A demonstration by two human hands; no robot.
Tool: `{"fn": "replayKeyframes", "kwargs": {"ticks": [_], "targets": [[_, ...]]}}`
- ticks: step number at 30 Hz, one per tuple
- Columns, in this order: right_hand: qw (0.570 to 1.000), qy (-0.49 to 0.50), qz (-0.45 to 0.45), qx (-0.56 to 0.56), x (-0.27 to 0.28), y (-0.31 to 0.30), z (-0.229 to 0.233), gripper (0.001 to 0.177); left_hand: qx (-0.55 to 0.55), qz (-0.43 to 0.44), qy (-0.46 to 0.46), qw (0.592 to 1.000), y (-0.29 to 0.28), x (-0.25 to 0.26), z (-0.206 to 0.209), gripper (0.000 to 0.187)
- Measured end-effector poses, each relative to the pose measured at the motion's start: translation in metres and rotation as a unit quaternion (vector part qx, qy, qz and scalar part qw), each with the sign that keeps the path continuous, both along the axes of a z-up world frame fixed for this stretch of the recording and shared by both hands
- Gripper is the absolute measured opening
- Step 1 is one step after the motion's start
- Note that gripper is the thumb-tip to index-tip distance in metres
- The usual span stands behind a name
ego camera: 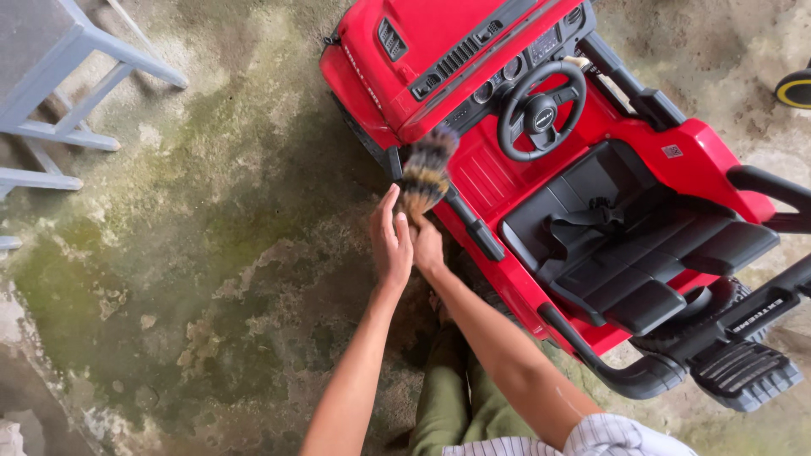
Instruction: The person cleans a red toy car using a brush and a cloth. They brush the interior and exterior surfaces, then wipe the front hood and grille with a cloth.
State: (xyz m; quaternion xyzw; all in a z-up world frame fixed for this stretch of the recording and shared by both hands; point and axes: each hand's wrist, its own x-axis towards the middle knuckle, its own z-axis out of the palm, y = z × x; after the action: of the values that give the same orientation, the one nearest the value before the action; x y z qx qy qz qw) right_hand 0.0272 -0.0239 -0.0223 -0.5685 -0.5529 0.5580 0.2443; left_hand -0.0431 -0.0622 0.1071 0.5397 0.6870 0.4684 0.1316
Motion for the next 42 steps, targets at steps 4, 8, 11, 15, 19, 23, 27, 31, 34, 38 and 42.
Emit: {"fn": "replayKeyframes", "kwargs": {"ticks": [4, 8, 11, 15, 19, 23, 27, 31, 34, 38, 42], "targets": [[0.998, -0.036, 0.008, -0.056, -0.003, -0.005, -0.004, 0.04, 0.01, -0.002, -0.004, 1.0, -0.003, 0.0, 0.0, 0.042], [0.998, -0.048, -0.048, -0.002, -0.007, -0.007, -0.002, 0.042, 0.003, -0.006, -0.013, 1.0, -0.004, 0.0, 0.008, 0.042], [0.988, -0.057, -0.107, 0.098, 0.0, -0.011, -0.002, 0.039, 0.001, -0.005, -0.008, 1.0, -0.009, 0.0, 0.012, 0.042], [0.968, 0.107, -0.197, -0.111, 0.019, 0.034, -0.003, 0.03, -0.002, 0.001, -0.006, 1.0, -0.012, 0.001, 0.016, 0.042], [0.953, 0.168, -0.205, -0.148, 0.03, 0.08, -0.004, 0.024, -0.012, -0.001, -0.009, 1.0, -0.011, 0.006, 0.012, 0.042], [0.967, 0.088, -0.123, -0.206, 0.03, 0.04, 0.004, 0.026, 0.017, -0.006, -0.018, 1.0, -0.002, 0.013, 0.006, 0.041], [0.946, 0.12, -0.131, -0.273, 0.041, -0.027, 0.022, 0.033, 0.011, -0.011, -0.027, 1.0, 0.005, 0.021, 0.005, 0.042], [0.942, 0.177, -0.213, -0.191, 0.057, 0.002, 0.03, 0.037, 0.005, -0.012, -0.033, 0.999, 0.01, 0.023, 0.009, 0.042], [0.944, 0.23, -0.221, -0.082, 0.06, 0.085, 0.021, 0.028, 0.011, -0.016, -0.03, 0.999, 0.013, 0.026, 0.01, 0.041], [0.895, 0.254, -0.268, -0.25, 0.048, 0.137, -0.004, 0.034, 0.007, -0.023, -0.033, 0.999, 0.011, 0.03, 0.007, 0.042], [0.877, 0.246, -0.241, -0.335, 0.043, 0.082, -0.022, 0.043, 0.012, -0.028, -0.029, 0.999, 0.013, 0.036, 0.005, 0.043]]}}
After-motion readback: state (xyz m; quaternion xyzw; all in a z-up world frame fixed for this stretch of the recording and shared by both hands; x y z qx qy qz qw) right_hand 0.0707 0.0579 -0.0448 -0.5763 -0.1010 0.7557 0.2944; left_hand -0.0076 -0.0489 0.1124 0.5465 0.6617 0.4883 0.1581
